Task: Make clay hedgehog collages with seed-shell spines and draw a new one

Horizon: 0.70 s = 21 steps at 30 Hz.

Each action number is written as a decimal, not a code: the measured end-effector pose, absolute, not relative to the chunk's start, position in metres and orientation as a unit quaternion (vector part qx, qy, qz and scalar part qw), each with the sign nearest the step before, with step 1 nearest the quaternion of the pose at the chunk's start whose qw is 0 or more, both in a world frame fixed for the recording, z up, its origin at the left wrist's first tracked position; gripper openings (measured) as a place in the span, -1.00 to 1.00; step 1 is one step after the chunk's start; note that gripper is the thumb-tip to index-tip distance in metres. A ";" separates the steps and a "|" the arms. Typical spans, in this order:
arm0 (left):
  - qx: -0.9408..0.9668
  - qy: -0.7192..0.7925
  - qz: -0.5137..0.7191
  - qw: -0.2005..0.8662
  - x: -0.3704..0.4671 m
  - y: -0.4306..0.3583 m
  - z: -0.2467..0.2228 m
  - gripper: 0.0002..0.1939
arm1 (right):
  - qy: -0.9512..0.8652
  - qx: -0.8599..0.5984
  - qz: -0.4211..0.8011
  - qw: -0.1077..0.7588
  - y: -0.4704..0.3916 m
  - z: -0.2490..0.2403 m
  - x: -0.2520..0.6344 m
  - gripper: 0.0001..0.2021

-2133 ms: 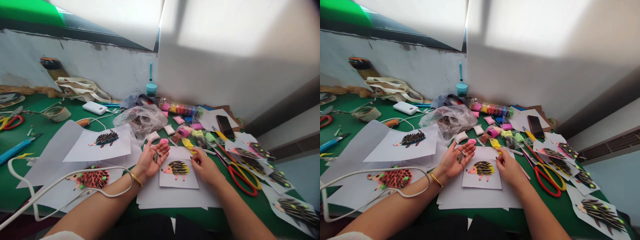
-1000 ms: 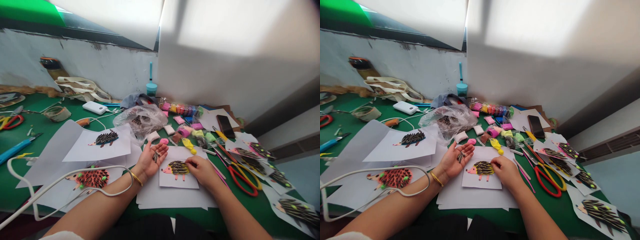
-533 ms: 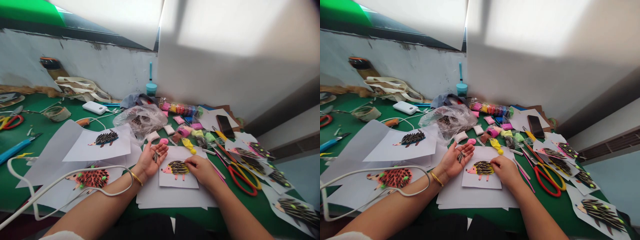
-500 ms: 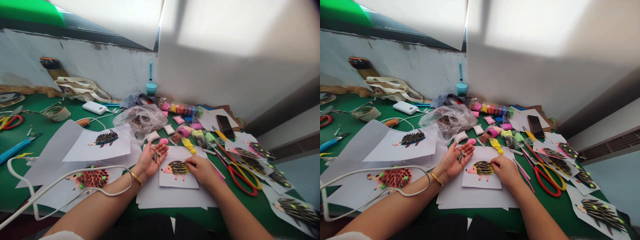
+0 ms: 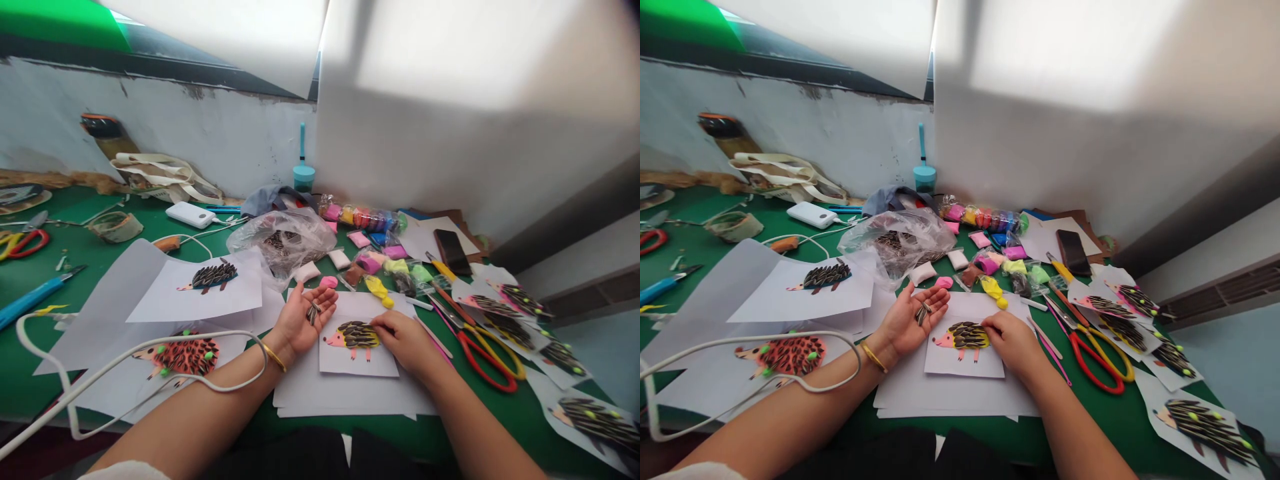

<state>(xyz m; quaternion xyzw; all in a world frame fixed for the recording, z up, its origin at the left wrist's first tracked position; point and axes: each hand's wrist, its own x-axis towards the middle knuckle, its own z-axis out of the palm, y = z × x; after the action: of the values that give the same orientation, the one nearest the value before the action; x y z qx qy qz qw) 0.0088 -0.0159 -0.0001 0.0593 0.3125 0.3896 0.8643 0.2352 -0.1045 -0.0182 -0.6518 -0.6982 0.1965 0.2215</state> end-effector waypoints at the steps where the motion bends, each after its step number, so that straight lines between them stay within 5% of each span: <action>1: 0.059 0.312 0.390 0.864 0.009 -0.016 0.000 -0.49 | -0.699 -0.651 0.195 0.223 -0.105 -0.019 0.235 -0.79; 21: 0.097 0.181 0.274 0.940 0.005 -0.030 0.010 -0.35 | -0.778 -0.539 0.137 0.293 -0.101 0.021 0.179 -0.76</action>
<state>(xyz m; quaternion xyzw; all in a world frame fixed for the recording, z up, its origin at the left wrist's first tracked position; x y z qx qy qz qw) 0.0046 -0.0305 0.0104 0.0970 0.1812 0.2740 0.9395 0.1790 -0.1011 0.0210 -0.5388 -0.7781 0.1365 0.2926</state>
